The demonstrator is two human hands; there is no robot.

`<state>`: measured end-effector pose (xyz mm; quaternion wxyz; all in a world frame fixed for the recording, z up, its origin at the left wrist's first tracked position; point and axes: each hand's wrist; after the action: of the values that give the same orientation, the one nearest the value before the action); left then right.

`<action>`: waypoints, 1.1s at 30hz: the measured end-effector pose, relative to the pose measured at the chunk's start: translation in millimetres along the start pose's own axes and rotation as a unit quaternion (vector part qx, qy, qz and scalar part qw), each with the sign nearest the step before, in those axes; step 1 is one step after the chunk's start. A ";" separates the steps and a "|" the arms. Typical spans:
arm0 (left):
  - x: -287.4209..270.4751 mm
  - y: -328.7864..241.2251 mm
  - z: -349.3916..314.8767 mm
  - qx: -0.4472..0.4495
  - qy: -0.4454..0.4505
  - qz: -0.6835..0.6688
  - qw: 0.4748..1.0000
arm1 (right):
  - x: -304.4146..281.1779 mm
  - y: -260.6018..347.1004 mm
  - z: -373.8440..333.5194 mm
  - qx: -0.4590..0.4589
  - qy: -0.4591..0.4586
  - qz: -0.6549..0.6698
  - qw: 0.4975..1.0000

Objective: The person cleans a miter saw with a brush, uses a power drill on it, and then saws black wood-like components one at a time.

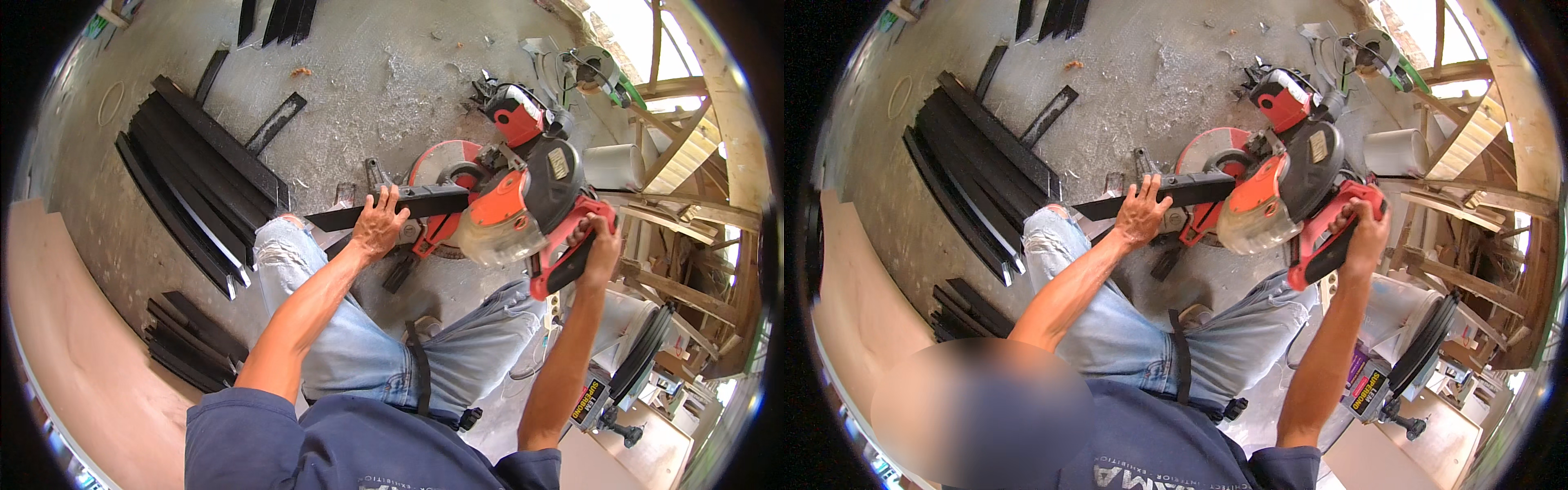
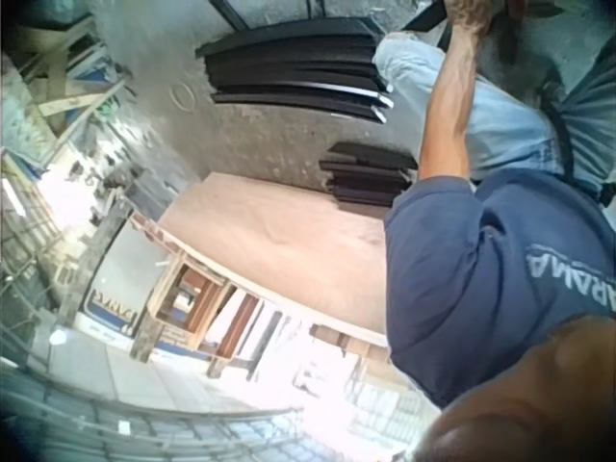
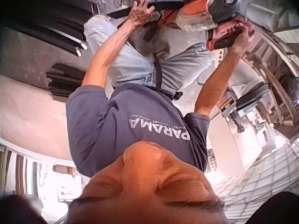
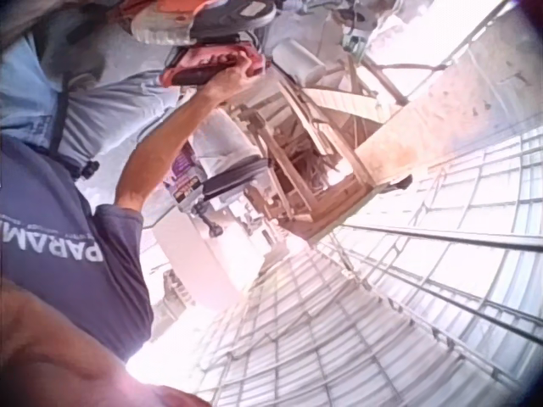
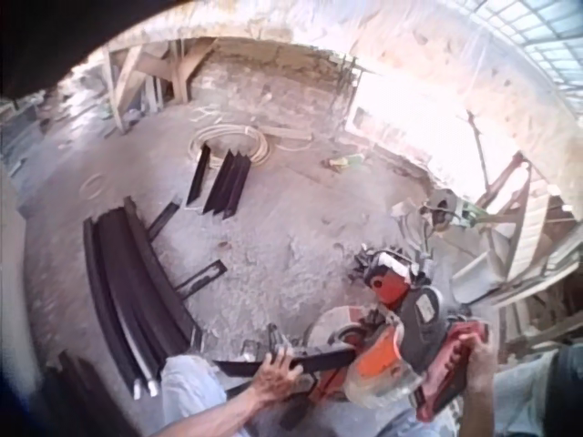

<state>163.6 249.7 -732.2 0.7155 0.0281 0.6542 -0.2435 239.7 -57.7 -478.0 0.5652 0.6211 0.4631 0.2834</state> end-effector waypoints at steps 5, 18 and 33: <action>-7.3 -0.3 -0.8 0.001 0.025 0.018 1.000 | 7.3 -30.9 -41.6 -0.028 -0.031 0.026 0.999; -5.9 -9.8 10.2 -0.012 0.004 0.000 1.000 | 21.5 -79.6 -89.4 -0.129 -0.055 0.021 0.990; -44.0 47.4 -38.4 -0.461 -0.081 -0.073 0.881 | 20.8 -100.9 -99.5 -0.148 -0.051 0.039 0.987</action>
<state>145.3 318.9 -709.1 0.6784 -0.3726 0.6324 0.0323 135.4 -2.1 -559.0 0.6621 0.5619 0.3623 0.3385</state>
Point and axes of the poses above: each hand's wrist, its own z-axis towards the middle knuckle, its own x-axis out of the palm, y = z × x, and after that the axes turned 1 degree about z, right-handed
